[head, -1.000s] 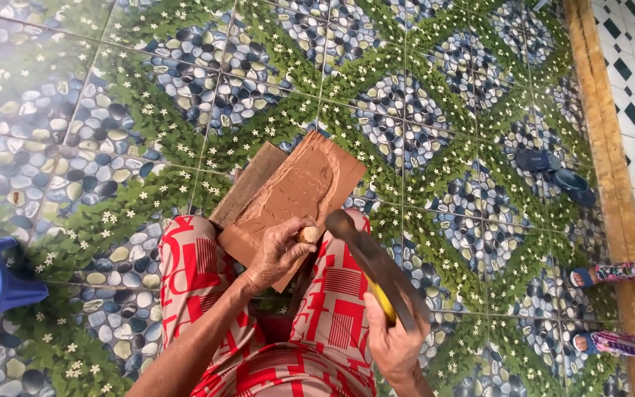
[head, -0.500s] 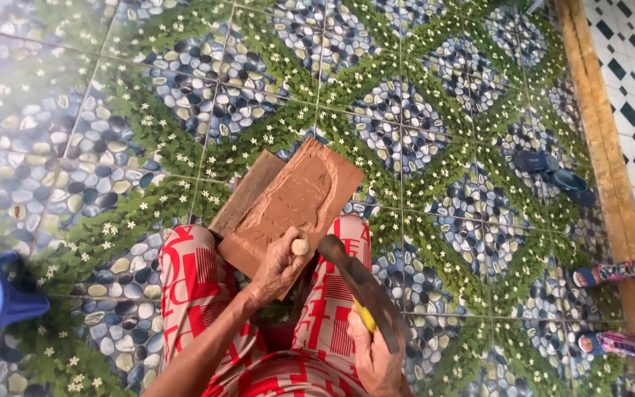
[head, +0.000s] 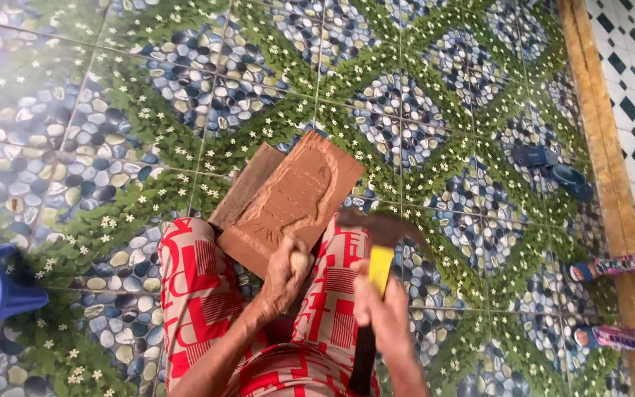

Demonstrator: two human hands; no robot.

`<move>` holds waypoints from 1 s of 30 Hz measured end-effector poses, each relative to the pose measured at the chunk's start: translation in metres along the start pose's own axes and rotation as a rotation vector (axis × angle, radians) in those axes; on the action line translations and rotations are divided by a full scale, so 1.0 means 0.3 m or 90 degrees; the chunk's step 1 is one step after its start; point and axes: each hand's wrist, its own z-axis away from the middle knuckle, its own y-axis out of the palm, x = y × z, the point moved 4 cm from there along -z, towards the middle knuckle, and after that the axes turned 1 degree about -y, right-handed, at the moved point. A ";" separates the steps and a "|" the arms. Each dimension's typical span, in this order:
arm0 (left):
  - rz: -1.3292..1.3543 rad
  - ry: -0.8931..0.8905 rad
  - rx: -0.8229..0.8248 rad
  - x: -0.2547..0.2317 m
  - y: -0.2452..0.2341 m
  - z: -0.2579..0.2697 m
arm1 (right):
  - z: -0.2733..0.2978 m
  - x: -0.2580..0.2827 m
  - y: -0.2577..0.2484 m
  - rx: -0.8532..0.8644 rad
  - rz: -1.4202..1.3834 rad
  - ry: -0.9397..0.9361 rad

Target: Carving a design into a wooden block using a hammer and chisel while sitting on the floor.

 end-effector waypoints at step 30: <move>-0.068 0.157 -0.013 -0.025 -0.048 0.141 | -0.601 -0.466 0.178 -0.105 -0.015 0.060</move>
